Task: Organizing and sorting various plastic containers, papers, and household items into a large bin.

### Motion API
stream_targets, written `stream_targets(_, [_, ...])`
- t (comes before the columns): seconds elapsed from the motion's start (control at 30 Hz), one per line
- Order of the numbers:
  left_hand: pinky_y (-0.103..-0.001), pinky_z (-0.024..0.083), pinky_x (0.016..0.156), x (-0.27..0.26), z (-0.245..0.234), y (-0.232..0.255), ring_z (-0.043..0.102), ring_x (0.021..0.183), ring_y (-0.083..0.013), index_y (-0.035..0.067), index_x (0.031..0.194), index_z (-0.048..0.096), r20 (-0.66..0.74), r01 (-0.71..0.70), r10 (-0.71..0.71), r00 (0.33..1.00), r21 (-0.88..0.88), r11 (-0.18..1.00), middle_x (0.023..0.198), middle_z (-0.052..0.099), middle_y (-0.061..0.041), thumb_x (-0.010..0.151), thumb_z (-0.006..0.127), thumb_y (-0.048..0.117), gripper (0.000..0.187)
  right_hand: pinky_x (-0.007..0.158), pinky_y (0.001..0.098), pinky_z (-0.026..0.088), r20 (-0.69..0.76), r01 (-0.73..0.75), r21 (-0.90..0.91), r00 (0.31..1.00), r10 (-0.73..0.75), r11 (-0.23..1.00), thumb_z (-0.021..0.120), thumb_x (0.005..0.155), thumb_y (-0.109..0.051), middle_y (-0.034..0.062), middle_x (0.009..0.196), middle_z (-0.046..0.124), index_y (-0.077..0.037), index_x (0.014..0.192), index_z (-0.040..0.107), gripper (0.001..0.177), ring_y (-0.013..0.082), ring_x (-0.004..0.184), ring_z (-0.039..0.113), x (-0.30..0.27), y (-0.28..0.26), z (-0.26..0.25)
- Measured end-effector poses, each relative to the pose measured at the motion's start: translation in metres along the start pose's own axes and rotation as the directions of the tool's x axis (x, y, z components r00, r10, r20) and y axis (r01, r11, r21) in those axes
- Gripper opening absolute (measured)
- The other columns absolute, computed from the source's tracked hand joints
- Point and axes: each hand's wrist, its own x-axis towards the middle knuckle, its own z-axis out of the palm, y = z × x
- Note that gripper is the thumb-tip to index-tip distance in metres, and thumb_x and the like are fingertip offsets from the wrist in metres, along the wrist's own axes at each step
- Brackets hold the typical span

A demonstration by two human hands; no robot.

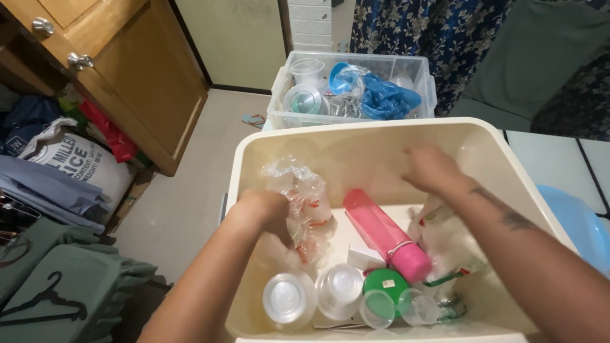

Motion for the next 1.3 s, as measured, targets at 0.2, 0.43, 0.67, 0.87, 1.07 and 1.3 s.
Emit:
stream_targets(0.2, [-0.043,0.059,0.091,0.050,0.023,-0.009,0.070,0.115,-0.0290,0.018,0.120,0.074,-0.188,0.082,-0.064,0.980,0.090,0.993,0.120,0.074,-0.007,0.073,0.086,0.027,0.050,0.106,0.0511,0.049,0.209,-0.279,-0.174,0.927,0.312,0.945,0.078,0.084,-0.043,0.0105,0.139,0.062,-0.023,0.141,0.059,0.063,0.0345,0.134,0.053,-0.042,0.024,0.006])
stream_targets(0.43, [-0.044,0.054,0.096,0.076,0.037,-0.019,0.068,0.118,-0.0304,0.012,0.118,0.076,-0.121,0.133,-0.142,0.982,-0.080,0.988,0.127,0.072,-0.010,0.091,0.060,0.018,0.032,0.114,0.0502,0.043,0.279,-0.239,-0.181,0.918,0.283,0.954,0.084,0.076,-0.050,0.0057,0.137,0.066,-0.027,0.144,0.060,0.075,0.0317,0.142,0.045,-0.058,0.048,-0.005])
stream_targets(0.67, [-0.040,0.052,0.100,0.064,0.011,0.007,0.067,0.119,-0.0284,0.015,0.121,0.074,-0.093,0.074,-0.098,0.991,-0.227,0.971,0.130,0.069,-0.010,0.081,0.066,0.047,0.052,0.113,0.0460,0.044,0.243,-0.282,-0.139,0.920,0.309,0.949,0.092,0.064,-0.035,0.0132,0.142,0.058,-0.032,0.146,0.058,0.090,0.0369,0.138,0.045,-0.064,0.110,0.025])
stream_targets(0.87, [-0.041,0.057,0.088,0.123,0.046,0.019,0.072,0.108,-0.0278,0.015,0.111,0.075,-0.379,0.060,-0.073,0.923,-0.047,0.997,0.116,0.073,-0.010,0.085,0.068,0.042,0.039,0.105,0.0374,0.054,0.310,-0.267,0.100,0.924,0.225,0.959,0.098,0.057,-0.036,0.0167,0.132,0.071,-0.022,0.139,0.063,0.090,0.0309,0.119,0.070,-0.075,0.142,0.045])
stream_targets(1.07, [-0.043,0.060,0.077,0.137,0.045,0.034,0.074,0.096,-0.0312,0.013,0.096,0.078,-0.628,-0.023,0.030,0.777,0.019,1.000,0.103,0.076,-0.012,0.089,0.062,0.011,0.018,0.088,0.0447,0.062,0.247,-0.448,0.328,0.890,0.382,0.832,0.090,0.059,-0.020,0.0195,0.123,0.071,-0.023,0.148,0.054,0.097,0.0362,0.103,0.076,-0.113,0.123,0.005])
stream_targets(1.3, [-0.050,0.055,0.086,0.075,0.010,0.057,0.068,0.103,-0.0353,0.014,0.103,0.075,-0.584,-0.092,0.025,0.812,-0.085,0.992,0.112,0.070,-0.015,0.077,0.067,0.014,0.028,0.093,0.0422,0.054,-0.249,-0.297,0.489,0.854,0.457,0.821,0.095,0.063,-0.029,0.0147,0.116,0.074,-0.011,0.122,0.071,0.067,0.0293,0.106,0.070,-0.140,0.126,-0.003])
